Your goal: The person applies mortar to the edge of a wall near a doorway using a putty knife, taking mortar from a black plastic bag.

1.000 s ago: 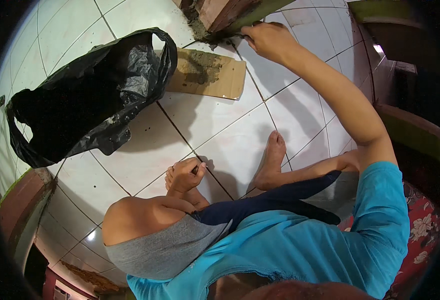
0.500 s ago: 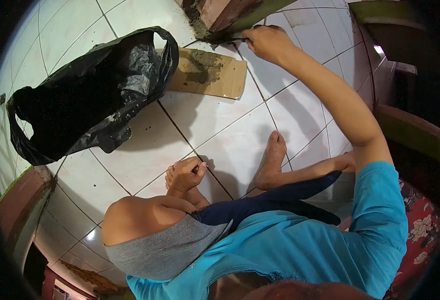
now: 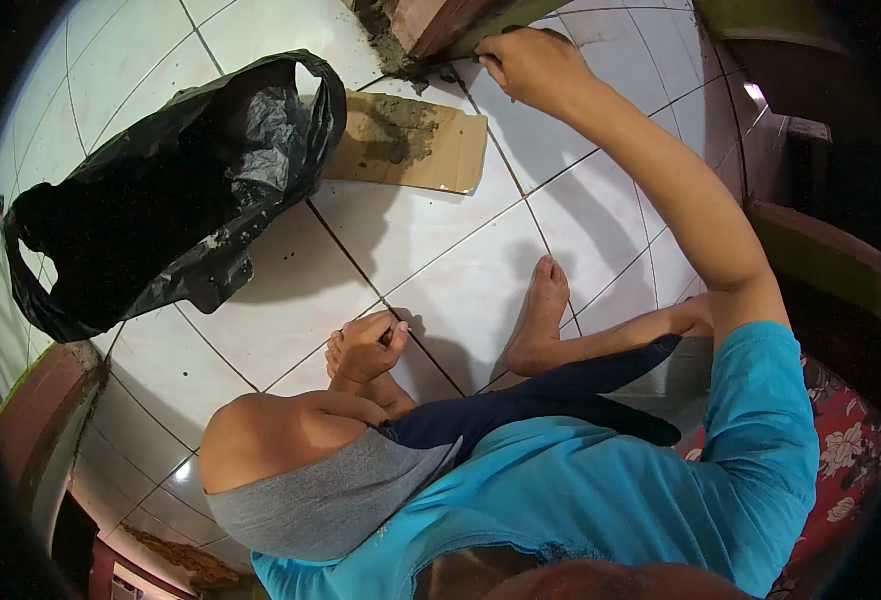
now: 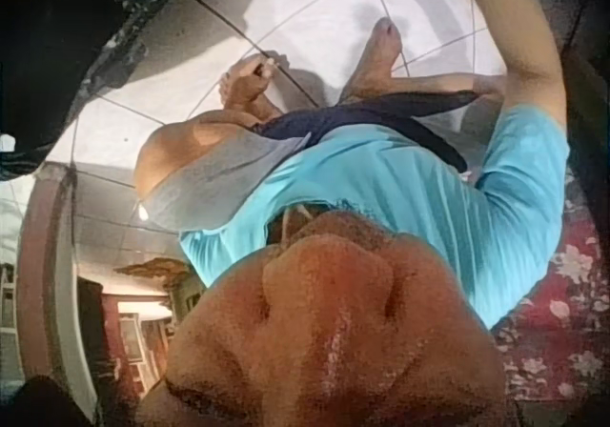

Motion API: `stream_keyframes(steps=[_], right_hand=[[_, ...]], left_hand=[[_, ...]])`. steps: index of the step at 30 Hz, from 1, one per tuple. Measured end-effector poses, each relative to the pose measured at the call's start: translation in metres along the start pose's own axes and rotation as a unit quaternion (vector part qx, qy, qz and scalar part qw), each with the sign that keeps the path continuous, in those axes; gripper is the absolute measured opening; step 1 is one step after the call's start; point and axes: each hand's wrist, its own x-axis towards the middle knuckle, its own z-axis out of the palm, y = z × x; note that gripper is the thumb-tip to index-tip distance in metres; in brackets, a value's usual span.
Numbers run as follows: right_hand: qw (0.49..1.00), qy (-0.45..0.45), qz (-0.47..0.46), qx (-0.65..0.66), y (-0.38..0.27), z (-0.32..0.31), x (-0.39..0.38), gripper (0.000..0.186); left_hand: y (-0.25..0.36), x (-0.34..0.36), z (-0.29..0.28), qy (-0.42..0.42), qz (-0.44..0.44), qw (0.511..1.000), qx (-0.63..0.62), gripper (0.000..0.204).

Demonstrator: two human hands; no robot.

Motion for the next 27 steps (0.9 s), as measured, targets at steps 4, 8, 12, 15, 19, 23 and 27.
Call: stream_keyframes(steps=[4, 8, 12, 15, 19, 23, 27], right_hand=[[1.000, 0.003, -0.005, -0.026, 0.005, 0.006, -0.005, 0.017], [0.998, -0.045, -0.004, -0.050, 0.002, 0.014, 0.009, 0.015], [0.998, -0.012, -0.033, -0.059, -0.005, 0.006, 0.018, 0.015], [1.000, -0.026, -0.010, 0.002, -0.001, -0.009, 0.019, 0.018], [0.999, -0.011, 0.019, 0.049, 0.007, -0.028, 0.016, 0.028], [1.000, -0.002, 0.010, 0.027, -0.007, -0.041, -0.005, 0.023], [0.994, -0.057, 0.013, 0.094, -0.017, -0.027, -0.014, 0.028]], left_hand=[[0.003, 0.001, 0.000, 0.014, 0.015, 1.000, -0.014, 0.037], [-0.003, -0.002, 0.000, -0.016, -0.015, 1.000, -0.002, 0.031], [-0.002, 0.000, 0.001, -0.004, -0.003, 1.000, -0.004, 0.033], [0.003, 0.002, -0.001, 0.011, 0.009, 1.000, -0.006, 0.035], [-0.003, -0.001, 0.002, -0.009, -0.007, 1.000, 0.004, 0.035], [-0.004, -0.002, 0.000, -0.007, -0.006, 1.000, 0.001, 0.034], [-0.001, 0.000, -0.002, 0.012, 0.025, 1.000, 0.001, 0.031]])
